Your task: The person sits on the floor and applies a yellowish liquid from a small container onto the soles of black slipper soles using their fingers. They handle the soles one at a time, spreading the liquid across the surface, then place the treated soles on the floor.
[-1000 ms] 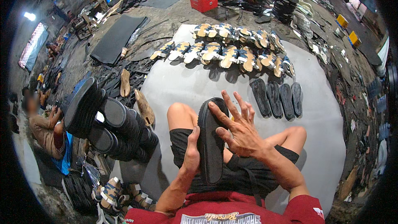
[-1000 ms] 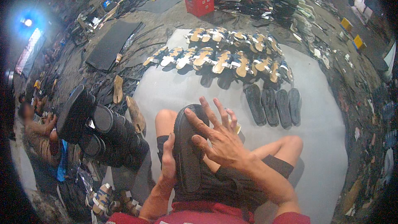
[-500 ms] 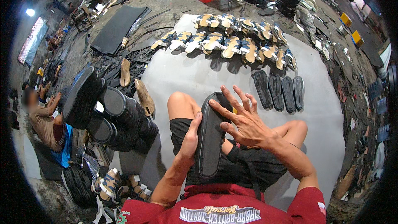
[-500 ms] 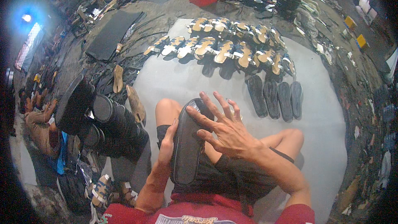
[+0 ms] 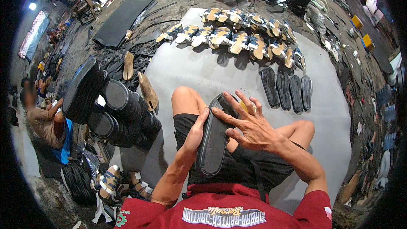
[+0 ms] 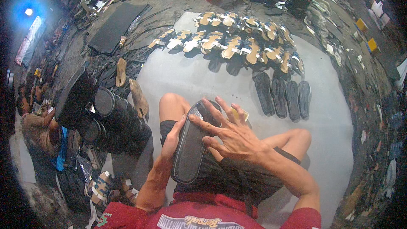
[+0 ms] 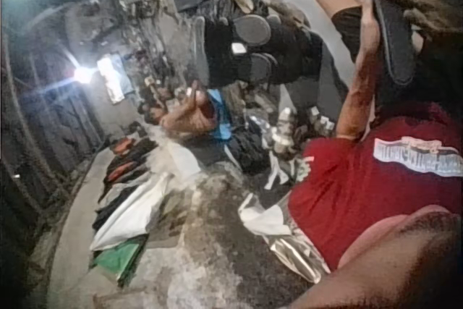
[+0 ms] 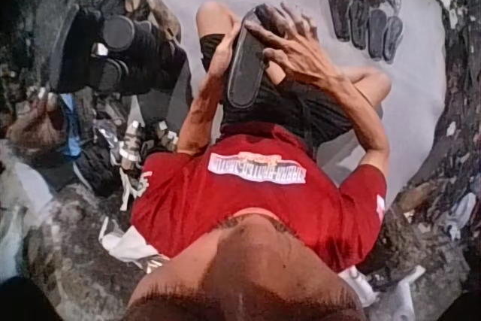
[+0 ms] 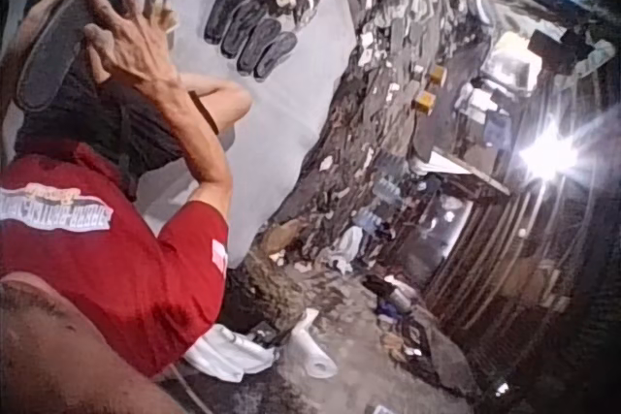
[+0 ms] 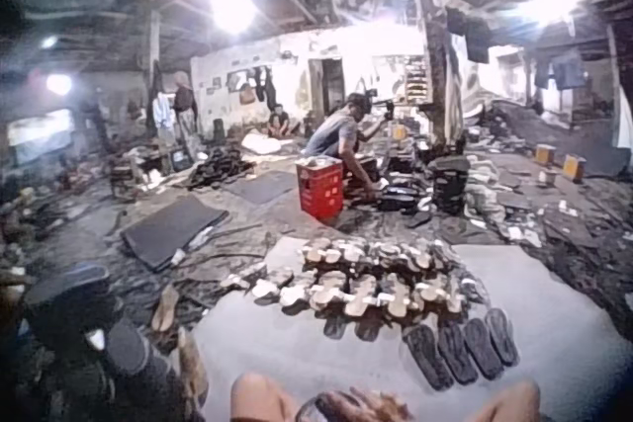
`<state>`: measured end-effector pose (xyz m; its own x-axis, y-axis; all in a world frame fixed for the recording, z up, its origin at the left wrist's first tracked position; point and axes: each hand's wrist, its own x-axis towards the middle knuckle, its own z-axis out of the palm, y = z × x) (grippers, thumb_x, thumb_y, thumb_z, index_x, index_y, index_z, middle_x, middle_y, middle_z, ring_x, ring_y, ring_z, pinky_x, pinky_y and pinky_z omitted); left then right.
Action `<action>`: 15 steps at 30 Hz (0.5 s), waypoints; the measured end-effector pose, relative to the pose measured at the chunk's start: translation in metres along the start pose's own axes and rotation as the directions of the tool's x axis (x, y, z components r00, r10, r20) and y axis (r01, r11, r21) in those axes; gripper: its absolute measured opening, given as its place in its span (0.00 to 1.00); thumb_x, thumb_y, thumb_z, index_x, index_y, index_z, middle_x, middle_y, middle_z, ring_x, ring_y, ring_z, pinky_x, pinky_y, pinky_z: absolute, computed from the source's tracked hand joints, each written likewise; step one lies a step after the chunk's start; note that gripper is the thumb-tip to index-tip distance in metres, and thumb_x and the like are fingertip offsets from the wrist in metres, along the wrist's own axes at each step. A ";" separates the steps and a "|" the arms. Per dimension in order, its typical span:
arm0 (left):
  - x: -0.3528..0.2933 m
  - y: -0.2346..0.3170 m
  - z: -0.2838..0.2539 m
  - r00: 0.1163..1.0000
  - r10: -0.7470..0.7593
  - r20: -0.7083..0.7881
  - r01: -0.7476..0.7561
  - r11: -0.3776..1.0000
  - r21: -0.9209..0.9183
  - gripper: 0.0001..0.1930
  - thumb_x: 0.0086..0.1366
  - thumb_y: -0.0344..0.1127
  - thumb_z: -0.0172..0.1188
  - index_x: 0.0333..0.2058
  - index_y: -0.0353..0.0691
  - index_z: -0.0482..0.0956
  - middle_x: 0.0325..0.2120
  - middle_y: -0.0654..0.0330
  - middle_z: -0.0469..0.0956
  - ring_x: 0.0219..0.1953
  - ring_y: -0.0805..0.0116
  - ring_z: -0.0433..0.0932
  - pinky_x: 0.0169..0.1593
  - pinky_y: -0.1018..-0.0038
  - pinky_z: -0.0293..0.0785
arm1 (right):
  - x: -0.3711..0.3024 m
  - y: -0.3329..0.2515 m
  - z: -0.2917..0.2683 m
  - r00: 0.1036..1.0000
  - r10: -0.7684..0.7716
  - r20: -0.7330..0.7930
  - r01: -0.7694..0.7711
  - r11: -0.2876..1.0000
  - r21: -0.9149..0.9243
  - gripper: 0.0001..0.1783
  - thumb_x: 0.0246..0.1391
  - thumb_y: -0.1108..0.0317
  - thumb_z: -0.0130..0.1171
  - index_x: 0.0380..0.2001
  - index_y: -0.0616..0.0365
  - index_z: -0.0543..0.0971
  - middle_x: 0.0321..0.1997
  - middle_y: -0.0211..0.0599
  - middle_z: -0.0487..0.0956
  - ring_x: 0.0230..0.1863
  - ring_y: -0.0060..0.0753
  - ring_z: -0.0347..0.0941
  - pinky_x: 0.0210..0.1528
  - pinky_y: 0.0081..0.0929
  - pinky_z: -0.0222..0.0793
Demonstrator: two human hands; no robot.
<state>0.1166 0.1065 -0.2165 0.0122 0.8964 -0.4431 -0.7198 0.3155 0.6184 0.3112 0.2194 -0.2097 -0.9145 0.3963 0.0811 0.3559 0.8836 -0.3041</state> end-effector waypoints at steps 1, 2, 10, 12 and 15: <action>0.001 0.000 -0.001 1.000 -0.004 0.009 0.004 1.000 -0.011 0.30 0.85 0.60 0.35 0.65 0.42 0.72 0.44 0.55 0.85 0.36 0.67 0.88 0.38 0.71 0.88 | -0.002 0.000 0.001 1.000 -0.008 0.002 0.008 1.000 0.005 0.35 0.74 0.39 0.48 0.81 0.18 0.59 0.90 0.38 0.43 0.87 0.57 0.36 0.81 0.70 0.31; 0.001 -0.001 -0.003 1.000 -0.008 0.016 0.008 1.000 -0.022 0.30 0.85 0.60 0.35 0.65 0.42 0.73 0.44 0.55 0.85 0.36 0.67 0.88 0.38 0.71 0.88 | -0.002 -0.001 0.002 1.000 -0.017 0.006 0.017 1.000 0.012 0.36 0.73 0.40 0.49 0.81 0.18 0.59 0.90 0.38 0.43 0.87 0.58 0.37 0.81 0.70 0.31; 0.004 -0.002 -0.007 1.000 0.013 -0.025 -0.013 0.999 -0.036 0.30 0.85 0.59 0.36 0.66 0.41 0.73 0.50 0.56 0.84 0.45 0.65 0.87 0.49 0.67 0.88 | -0.006 -0.015 -0.001 0.997 -0.051 0.060 0.047 0.997 0.065 0.37 0.72 0.40 0.51 0.81 0.18 0.60 0.90 0.38 0.41 0.88 0.57 0.31 0.81 0.72 0.27; 0.005 -0.001 -0.008 0.998 0.053 -0.039 -0.054 0.998 -0.021 0.31 0.86 0.58 0.35 0.67 0.40 0.72 0.54 0.55 0.83 0.49 0.63 0.87 0.53 0.66 0.87 | -0.008 -0.019 0.000 0.995 -0.072 0.070 0.067 0.995 0.068 0.36 0.73 0.38 0.49 0.81 0.16 0.59 0.90 0.37 0.40 0.88 0.58 0.32 0.81 0.72 0.27; 0.007 0.000 -0.013 0.997 0.073 0.031 -0.069 0.991 -0.112 0.31 0.86 0.55 0.32 0.69 0.38 0.71 0.59 0.52 0.82 0.55 0.60 0.85 0.60 0.64 0.85 | -0.017 -0.032 0.005 0.988 -0.132 0.075 0.121 0.984 0.131 0.34 0.75 0.33 0.44 0.80 0.12 0.58 0.91 0.36 0.39 0.88 0.59 0.31 0.81 0.73 0.27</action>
<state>0.1075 0.1090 -0.2279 -0.0188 0.9261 -0.3767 -0.7924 0.2160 0.5705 0.3141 0.1828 -0.2063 -0.9653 0.2565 0.0486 0.2142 0.8847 -0.4139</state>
